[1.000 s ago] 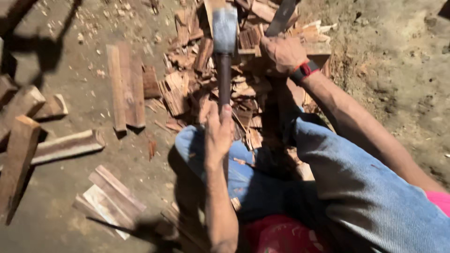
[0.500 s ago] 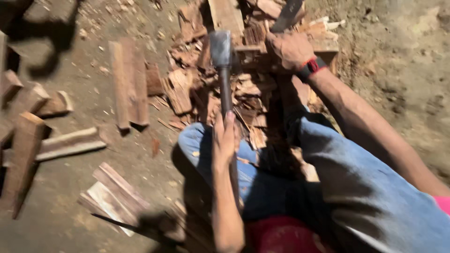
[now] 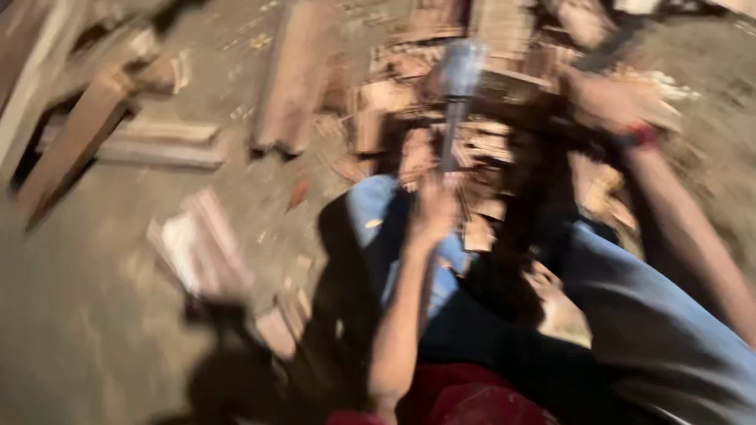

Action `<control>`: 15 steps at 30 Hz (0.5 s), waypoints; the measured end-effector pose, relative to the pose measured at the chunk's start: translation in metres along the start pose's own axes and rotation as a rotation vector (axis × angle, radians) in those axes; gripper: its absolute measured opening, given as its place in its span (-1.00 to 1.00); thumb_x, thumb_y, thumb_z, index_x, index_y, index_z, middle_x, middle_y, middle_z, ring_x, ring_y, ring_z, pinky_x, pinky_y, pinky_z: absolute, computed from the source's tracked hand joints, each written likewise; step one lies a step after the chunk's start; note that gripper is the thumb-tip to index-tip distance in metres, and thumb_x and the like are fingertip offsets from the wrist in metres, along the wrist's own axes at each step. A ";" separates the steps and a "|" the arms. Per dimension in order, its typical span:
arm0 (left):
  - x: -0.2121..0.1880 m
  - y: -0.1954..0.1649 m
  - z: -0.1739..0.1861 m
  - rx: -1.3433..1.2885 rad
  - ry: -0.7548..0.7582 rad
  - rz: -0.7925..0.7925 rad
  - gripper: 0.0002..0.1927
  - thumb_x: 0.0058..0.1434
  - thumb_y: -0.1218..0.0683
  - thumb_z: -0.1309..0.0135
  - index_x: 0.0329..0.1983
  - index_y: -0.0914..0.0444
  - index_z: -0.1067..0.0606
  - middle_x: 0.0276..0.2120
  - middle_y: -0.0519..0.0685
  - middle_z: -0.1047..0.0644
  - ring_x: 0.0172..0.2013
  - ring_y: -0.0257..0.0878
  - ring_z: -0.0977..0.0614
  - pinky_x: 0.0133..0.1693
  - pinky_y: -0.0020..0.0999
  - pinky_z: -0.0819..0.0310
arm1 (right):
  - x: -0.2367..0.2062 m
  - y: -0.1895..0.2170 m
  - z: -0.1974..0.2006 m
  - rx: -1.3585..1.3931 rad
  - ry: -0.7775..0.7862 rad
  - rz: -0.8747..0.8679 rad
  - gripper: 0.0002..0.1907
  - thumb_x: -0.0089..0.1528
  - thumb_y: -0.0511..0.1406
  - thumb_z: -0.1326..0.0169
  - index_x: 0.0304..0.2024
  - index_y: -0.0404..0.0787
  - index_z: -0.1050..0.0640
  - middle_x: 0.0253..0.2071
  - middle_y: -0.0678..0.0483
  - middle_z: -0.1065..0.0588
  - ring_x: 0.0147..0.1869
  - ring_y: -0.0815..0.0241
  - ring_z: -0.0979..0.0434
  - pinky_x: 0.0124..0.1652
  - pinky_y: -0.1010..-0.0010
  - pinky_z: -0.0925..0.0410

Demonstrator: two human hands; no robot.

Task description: The person sits on the ground and uses a hammer and chisel to split a piece of wood into smaller pieces. They repeatedly strike the chisel with the hammer to drive it through the wood, creating wood chips and smaller split pieces.

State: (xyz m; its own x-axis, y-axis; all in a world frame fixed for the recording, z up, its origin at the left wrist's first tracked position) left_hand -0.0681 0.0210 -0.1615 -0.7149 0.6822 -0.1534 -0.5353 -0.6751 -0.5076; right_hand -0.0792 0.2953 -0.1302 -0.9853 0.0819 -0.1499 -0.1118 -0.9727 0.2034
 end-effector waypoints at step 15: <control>0.003 0.030 -0.043 -0.848 -0.042 0.498 -0.24 0.39 -0.28 0.20 0.37 0.42 -0.22 -0.30 0.27 -0.58 -0.42 0.02 -0.66 -0.42 -0.08 -0.54 | 0.001 -0.008 -0.029 -0.053 -0.083 0.087 -0.39 0.06 -0.26 -0.20 0.15 -0.33 -0.40 -0.12 -0.20 -0.51 -0.05 -0.20 -0.53 -0.11 0.02 -0.43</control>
State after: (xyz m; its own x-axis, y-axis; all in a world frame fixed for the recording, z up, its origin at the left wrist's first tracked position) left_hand -0.0670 0.0146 -0.2136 -0.7953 0.3527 -0.4931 0.3199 -0.4468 -0.8355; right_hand -0.0752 0.2968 -0.1600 -0.9985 0.0124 -0.0531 -0.0208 -0.9868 0.1607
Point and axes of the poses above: each hand's wrist, its own x-axis towards the middle knuckle, its own z-axis out of the back of the hand, y = z × x, the point moved 9 cm from there along x, towards the middle knuckle
